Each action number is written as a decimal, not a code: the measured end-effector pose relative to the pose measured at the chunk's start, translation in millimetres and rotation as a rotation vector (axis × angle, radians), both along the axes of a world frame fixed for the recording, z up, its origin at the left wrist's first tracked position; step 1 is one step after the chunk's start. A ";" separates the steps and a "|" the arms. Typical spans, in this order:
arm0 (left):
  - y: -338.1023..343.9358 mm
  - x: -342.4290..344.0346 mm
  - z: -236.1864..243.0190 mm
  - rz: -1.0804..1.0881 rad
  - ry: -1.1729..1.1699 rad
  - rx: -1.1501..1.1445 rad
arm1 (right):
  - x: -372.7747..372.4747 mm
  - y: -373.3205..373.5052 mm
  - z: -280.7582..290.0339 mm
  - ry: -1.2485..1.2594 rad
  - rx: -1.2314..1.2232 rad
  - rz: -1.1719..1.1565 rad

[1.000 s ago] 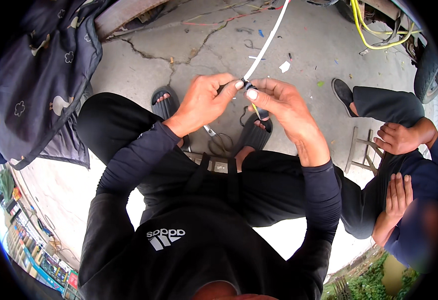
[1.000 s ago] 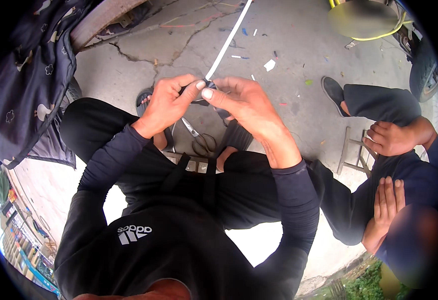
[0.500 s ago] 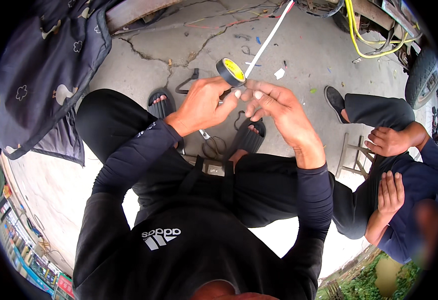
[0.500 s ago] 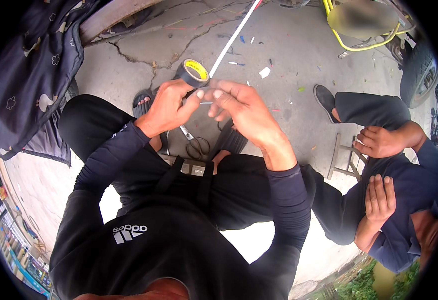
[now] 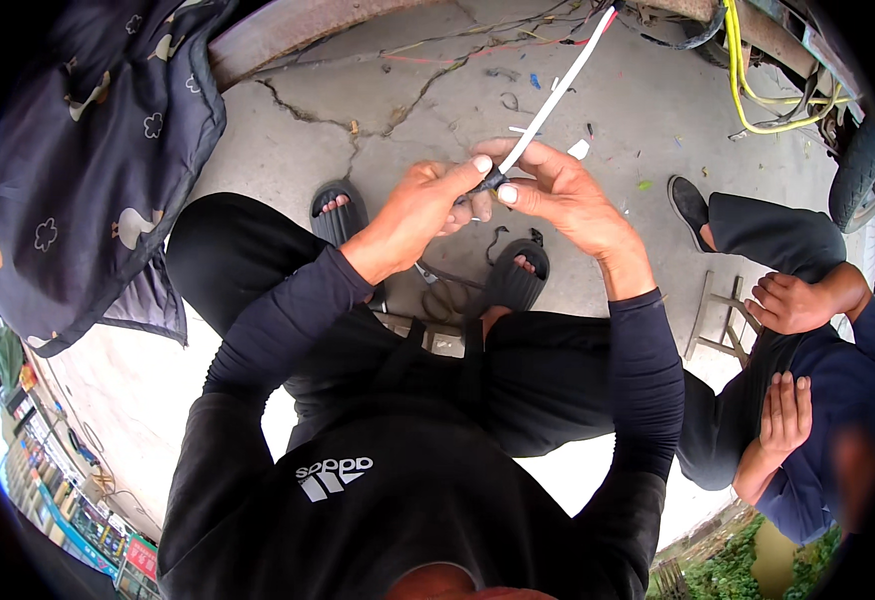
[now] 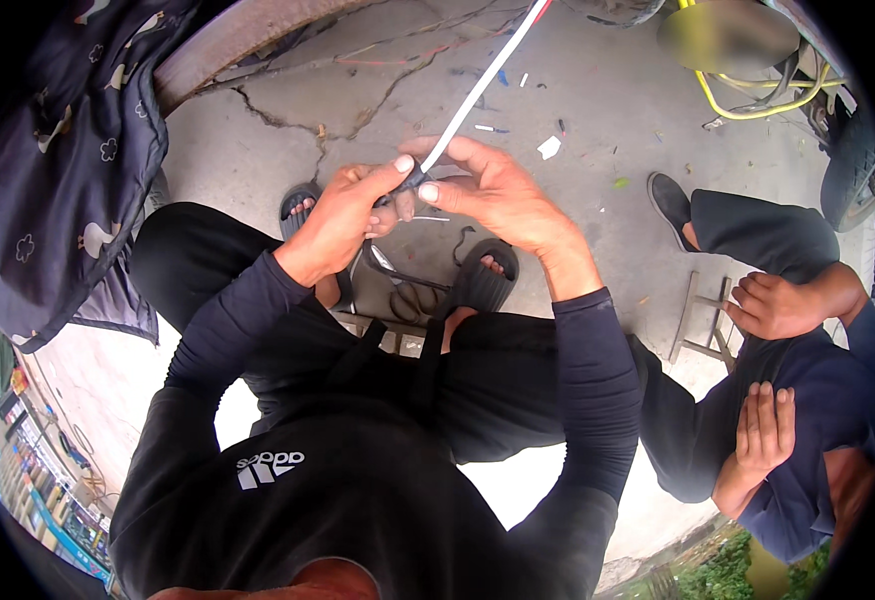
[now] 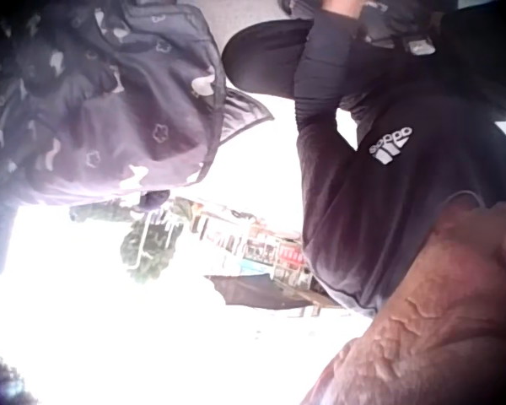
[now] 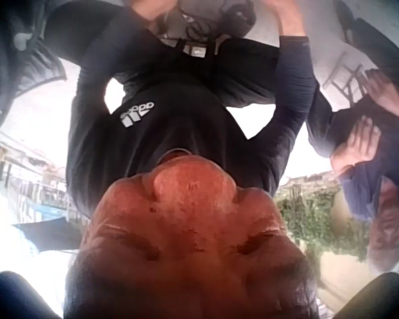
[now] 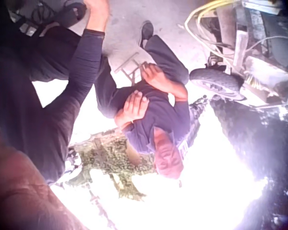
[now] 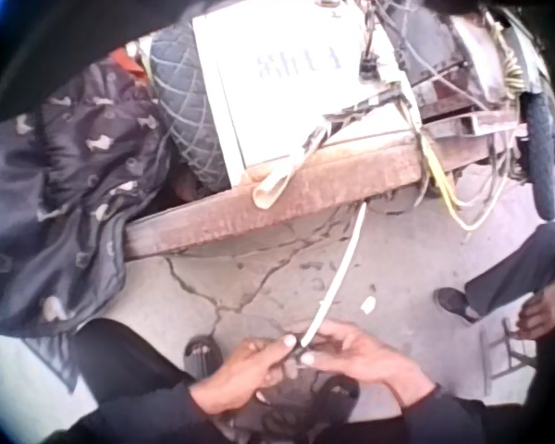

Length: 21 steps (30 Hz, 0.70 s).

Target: The person strips the insulation from the ends of two wires using scissors, twists the exposed copper strands together, and then wraps the connection with black electrical tape. The person works while sitting on the ground next to a vehicle.

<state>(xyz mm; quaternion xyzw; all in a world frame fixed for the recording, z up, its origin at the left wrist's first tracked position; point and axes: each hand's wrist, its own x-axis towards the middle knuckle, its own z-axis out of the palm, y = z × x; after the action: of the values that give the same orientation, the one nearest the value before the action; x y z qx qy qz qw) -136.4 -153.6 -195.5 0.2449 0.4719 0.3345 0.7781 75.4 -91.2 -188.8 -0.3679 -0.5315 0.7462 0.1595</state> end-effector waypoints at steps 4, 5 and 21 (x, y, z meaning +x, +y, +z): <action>-3.6 7.8 -0.1 0.001 -0.046 0.120 | 10.0 6.8 10.4 -0.162 0.056 0.044; -3.0 9.5 -0.4 -0.010 0.040 0.192 | 12.4 5.0 13.7 -0.209 0.084 0.037; -36.9 34.9 -12.3 -0.071 1.131 1.190 | 9.6 -59.0 55.0 -0.451 -0.124 -0.331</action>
<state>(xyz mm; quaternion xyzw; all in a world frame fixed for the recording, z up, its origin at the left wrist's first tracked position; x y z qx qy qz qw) -101.5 -190.5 -207.8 0.7631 0.5282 0.3300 0.1729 85.0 -150.2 -133.8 -0.6156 -0.4394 0.6403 0.1341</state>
